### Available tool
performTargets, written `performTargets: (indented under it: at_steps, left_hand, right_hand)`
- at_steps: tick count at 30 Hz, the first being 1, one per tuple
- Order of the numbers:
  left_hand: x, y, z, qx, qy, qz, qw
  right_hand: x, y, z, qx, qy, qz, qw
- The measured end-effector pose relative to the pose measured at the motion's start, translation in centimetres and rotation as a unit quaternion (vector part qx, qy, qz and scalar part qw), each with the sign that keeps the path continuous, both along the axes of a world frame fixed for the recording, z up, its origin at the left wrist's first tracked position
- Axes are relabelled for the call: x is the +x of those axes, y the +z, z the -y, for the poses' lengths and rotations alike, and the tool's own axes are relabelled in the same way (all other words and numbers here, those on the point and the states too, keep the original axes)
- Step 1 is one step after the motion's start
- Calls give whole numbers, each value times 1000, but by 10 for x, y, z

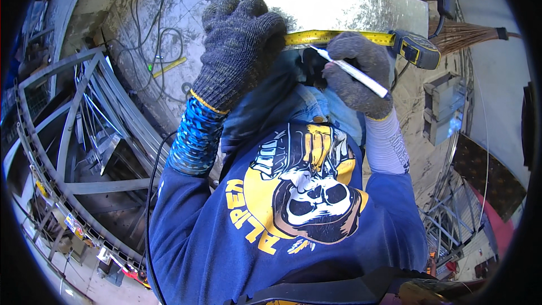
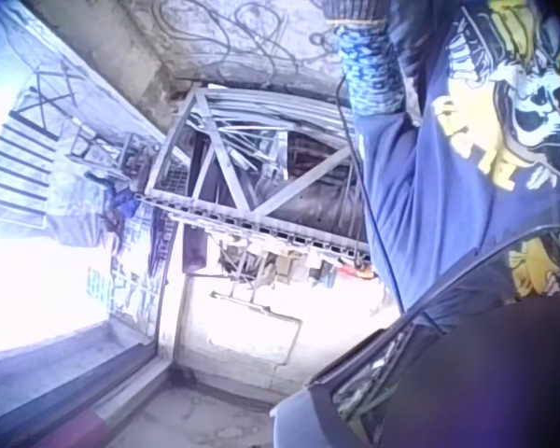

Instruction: The person measures and marks a piece of sheet metal with a tape measure, pen, and square ruler, then cuts or shapes it with an angle grinder.

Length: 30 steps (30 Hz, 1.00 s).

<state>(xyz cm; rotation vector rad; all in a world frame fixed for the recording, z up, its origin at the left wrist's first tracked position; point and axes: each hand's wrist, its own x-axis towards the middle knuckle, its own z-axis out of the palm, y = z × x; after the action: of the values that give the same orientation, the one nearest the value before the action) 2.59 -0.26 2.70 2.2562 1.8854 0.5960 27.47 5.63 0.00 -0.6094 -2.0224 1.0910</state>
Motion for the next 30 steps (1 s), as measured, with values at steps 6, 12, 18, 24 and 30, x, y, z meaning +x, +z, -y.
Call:
performTargets:
  at_steps: [6,12,18,24,30]
  left_hand:
    - [3,-3,1,-12,19,13,1000]
    - [5,-6,0,6,10,18,1000]
    - [5,-4,0,18,2,-9,1000]
    - [5,-4,0,8,2,-13,1000]
    - [7,-10,2,-5,19,4,1000]
  right_hand:
    - [1,-1,0,-7,-10,17,1000]
    - [0,-3,-2,48,-5,45,998]
    - [-2,-3,-3,69,-12,49,996]
    - [-1,-1,-5,19,2,33,999]
    - [-4,-5,-3,52,-11,19,998]
